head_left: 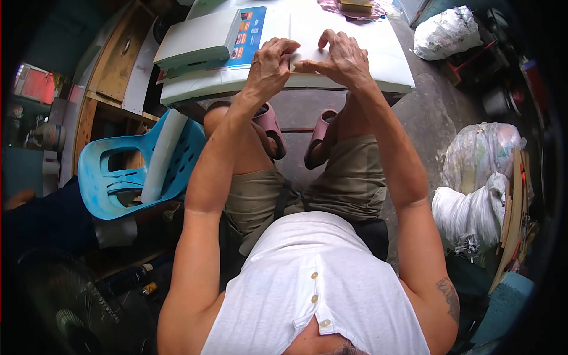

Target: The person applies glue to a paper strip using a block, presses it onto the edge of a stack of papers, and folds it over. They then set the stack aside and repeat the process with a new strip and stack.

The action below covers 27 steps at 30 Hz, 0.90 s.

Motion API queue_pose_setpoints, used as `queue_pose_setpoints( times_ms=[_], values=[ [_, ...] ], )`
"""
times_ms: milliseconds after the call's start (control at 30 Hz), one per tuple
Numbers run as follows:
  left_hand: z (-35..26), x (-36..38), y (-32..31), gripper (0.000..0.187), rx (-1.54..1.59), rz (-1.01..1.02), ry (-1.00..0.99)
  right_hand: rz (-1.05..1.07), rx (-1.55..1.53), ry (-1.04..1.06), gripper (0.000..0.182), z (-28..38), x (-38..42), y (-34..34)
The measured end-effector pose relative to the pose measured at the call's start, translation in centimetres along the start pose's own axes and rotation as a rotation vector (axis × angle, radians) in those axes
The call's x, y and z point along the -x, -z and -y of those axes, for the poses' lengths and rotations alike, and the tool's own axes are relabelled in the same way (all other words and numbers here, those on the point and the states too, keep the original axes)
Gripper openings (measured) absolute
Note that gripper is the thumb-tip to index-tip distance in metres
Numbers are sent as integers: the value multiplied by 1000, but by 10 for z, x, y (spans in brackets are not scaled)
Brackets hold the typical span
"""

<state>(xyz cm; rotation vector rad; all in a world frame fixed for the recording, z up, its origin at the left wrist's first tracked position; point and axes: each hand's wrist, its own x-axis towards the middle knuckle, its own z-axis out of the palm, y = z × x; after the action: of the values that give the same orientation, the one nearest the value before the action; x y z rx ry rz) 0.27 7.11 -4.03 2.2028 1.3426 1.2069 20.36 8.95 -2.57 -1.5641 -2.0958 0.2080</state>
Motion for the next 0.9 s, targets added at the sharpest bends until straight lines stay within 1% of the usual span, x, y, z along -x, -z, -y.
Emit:
queue_pose_setpoints(
  times_ms=[100,133,233,300,367,400,433,500,533,600,633,700,733,833,867,900],
  values=[
    [-2,1,1,22,-65,-26,-87,10,-83,49,81,-11,2,6],
    [-4,4,1,22,-49,-24,-59,22,-122,65,81,-18,3,9],
    [-9,6,2,21,-13,-31,-10,44,-99,49,78,-35,10,24],
    [-11,6,2,21,0,-26,3,18,-134,14,70,-46,14,36],
    [-13,11,2,18,-110,-85,-94,-11,-167,-32,61,-60,22,49],
    [-15,12,1,18,-165,-117,-144,-99,-216,-2,47,-70,26,50],
    [-19,14,1,17,-188,-152,-244,-146,-289,-48,27,-75,31,51],
    [-27,18,-2,17,-232,-210,-441,-173,-450,-17,15,-84,40,46],
    [-32,19,-7,17,-214,-192,-485,-173,-412,64,15,-78,47,49],
    [-40,17,-25,23,-127,-144,-579,-170,-339,228,16,-54,60,55],
    [-43,16,-33,26,-64,-125,-608,-200,-311,272,17,-52,63,52],
    [-45,15,-44,33,-45,-65,-619,-256,-256,358,19,-51,67,45],
    [-45,15,-49,36,-34,-35,-622,-242,-307,306,22,-51,69,44],
    [-44,12,-58,41,0,-28,-623,-209,-406,215,25,-55,72,43],
    [-45,10,-61,46,11,-63,-648,-202,-407,204,25,-54,72,42],
    [-46,8,-63,46,6,-57,-662,-197,-408,194,26,-53,73,43]
  ],
)
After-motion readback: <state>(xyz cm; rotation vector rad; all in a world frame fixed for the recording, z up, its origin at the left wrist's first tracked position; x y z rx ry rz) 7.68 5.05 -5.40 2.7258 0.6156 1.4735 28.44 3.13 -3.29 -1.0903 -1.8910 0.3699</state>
